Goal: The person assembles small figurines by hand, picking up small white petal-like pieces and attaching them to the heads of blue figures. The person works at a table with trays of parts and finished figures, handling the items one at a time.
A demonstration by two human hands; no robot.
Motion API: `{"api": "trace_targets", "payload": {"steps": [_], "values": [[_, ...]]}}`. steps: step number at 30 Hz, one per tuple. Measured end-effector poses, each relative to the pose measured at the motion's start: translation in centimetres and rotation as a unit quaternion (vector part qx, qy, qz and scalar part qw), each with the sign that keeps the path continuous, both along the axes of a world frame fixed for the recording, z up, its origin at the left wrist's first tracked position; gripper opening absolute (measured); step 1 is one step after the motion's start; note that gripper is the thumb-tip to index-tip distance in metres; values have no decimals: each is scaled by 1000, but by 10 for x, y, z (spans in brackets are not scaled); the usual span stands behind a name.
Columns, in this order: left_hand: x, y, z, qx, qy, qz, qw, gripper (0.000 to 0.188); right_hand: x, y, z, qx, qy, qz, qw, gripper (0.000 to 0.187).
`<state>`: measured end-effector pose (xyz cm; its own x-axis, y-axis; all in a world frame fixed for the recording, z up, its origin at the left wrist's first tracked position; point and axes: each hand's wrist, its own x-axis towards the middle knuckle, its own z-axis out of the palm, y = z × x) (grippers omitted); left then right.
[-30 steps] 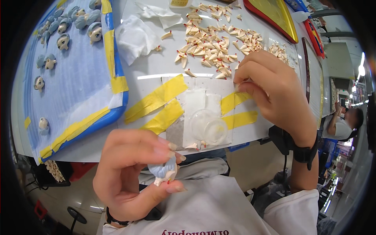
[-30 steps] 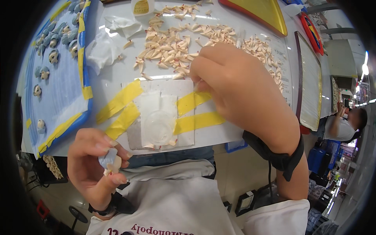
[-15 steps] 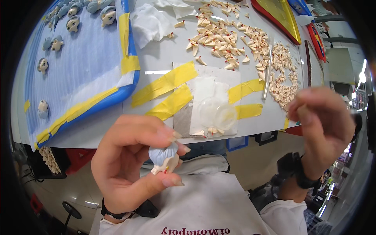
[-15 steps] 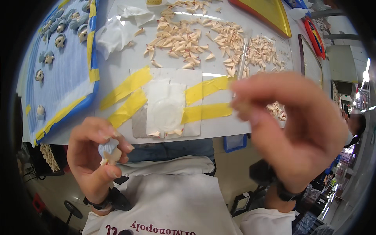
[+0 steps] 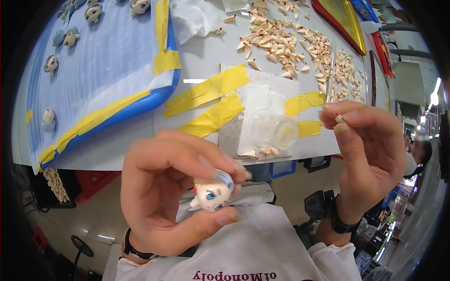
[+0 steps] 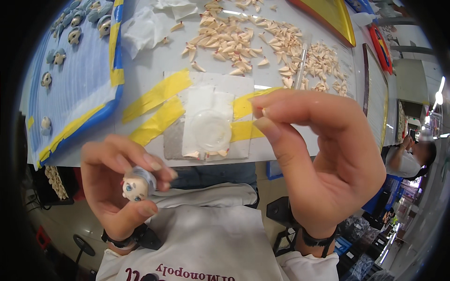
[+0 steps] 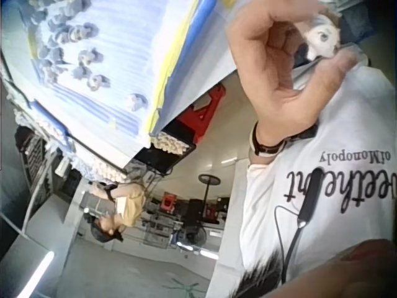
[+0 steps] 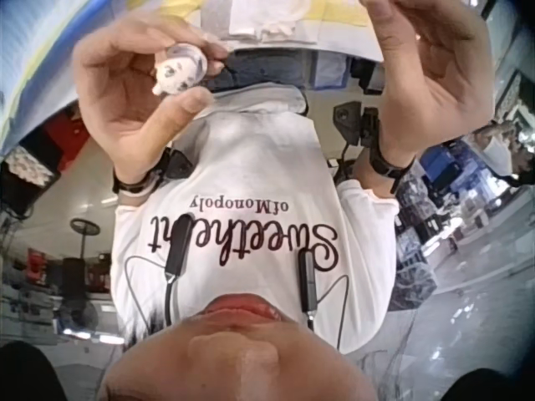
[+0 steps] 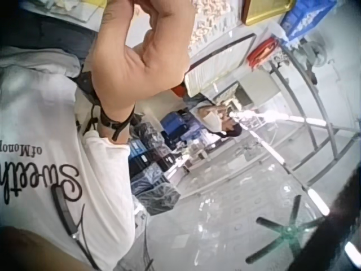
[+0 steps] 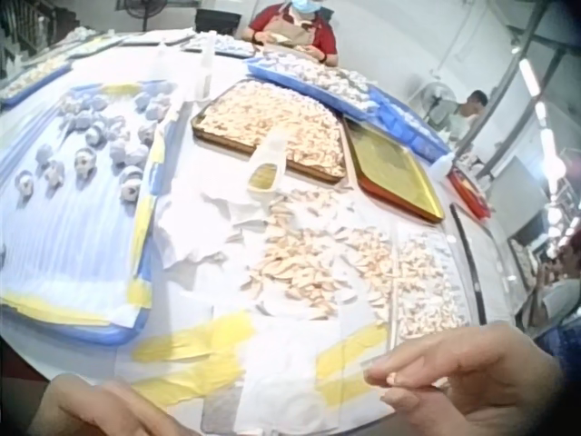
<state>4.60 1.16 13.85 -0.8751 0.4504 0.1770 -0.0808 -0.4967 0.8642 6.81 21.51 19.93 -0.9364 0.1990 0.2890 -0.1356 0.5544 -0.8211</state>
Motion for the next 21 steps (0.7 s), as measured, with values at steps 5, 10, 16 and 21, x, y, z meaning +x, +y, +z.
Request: {"api": "trace_targets", "payload": {"steps": [5, 10, 16, 21], "values": [[3, 4, -19, -24, 87, 69, 994, 33, 2, 6, 1, 47, 3, 38, 998, 17], [4, 8, -7, -35, 61, 58, 996, 34, 2, 5, -3, 49, -4, 66, 997, 19], [8, 9, -14, -40, 57, 63, 996, 42, 0, -7, -13, 159, 26, 51, 986, 22], [5, 19, -2, -47, 59, 72, 995, 44, 1, -7, -5, 248, 17, 58, 967, 24]]}}
